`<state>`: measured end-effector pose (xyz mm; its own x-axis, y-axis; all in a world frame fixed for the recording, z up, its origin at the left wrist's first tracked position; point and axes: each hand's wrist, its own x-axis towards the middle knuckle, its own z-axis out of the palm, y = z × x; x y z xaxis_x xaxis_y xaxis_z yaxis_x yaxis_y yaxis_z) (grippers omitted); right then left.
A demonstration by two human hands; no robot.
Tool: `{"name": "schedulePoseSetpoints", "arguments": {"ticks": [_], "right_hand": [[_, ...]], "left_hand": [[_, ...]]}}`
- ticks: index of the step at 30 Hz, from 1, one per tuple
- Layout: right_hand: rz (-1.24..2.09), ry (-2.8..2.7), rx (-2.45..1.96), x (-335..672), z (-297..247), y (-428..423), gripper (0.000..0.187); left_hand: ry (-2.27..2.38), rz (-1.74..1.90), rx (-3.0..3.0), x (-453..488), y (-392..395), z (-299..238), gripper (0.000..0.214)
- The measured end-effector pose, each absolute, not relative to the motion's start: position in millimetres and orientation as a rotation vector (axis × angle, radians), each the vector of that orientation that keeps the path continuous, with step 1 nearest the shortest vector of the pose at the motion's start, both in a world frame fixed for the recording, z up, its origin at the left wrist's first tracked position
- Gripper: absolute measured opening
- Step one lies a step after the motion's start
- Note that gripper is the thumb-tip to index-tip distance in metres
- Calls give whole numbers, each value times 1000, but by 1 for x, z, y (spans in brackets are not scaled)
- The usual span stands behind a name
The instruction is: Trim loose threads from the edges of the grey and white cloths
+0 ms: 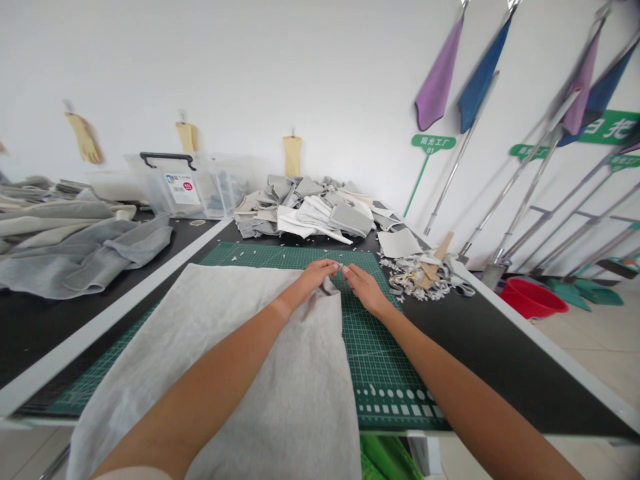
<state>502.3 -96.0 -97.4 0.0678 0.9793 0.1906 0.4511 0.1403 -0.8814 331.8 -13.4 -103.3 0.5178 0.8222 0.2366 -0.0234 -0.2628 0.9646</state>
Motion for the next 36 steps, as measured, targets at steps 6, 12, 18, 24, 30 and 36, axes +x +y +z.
{"name": "schedulePoseSetpoints", "arguments": {"ticks": [6, 12, 18, 24, 30, 36], "right_hand": [[486, -1691, -1467, 501, -97, -98, 43], [383, -1736, -1527, 501, -98, -97, 42], [362, -1740, -1582, 500, -100, -96, 41], [338, -1754, -1580, 499, -100, -96, 40], [301, -1789, -1576, 500, -101, -95, 38], [299, -1790, -1593, 499, -101, -96, 38]], "left_hand": [[667, 938, 1635, 334, -11, -107, 33], [676, 958, 1606, 335, -12, -107, 33], [717, 992, 1610, 338, -12, -108, 32], [714, 1005, 1608, 337, -15, -105, 29], [709, 998, 1597, 337, -14, -107, 29], [698, 1005, 1623, 337, -11, -110, 28]]}}
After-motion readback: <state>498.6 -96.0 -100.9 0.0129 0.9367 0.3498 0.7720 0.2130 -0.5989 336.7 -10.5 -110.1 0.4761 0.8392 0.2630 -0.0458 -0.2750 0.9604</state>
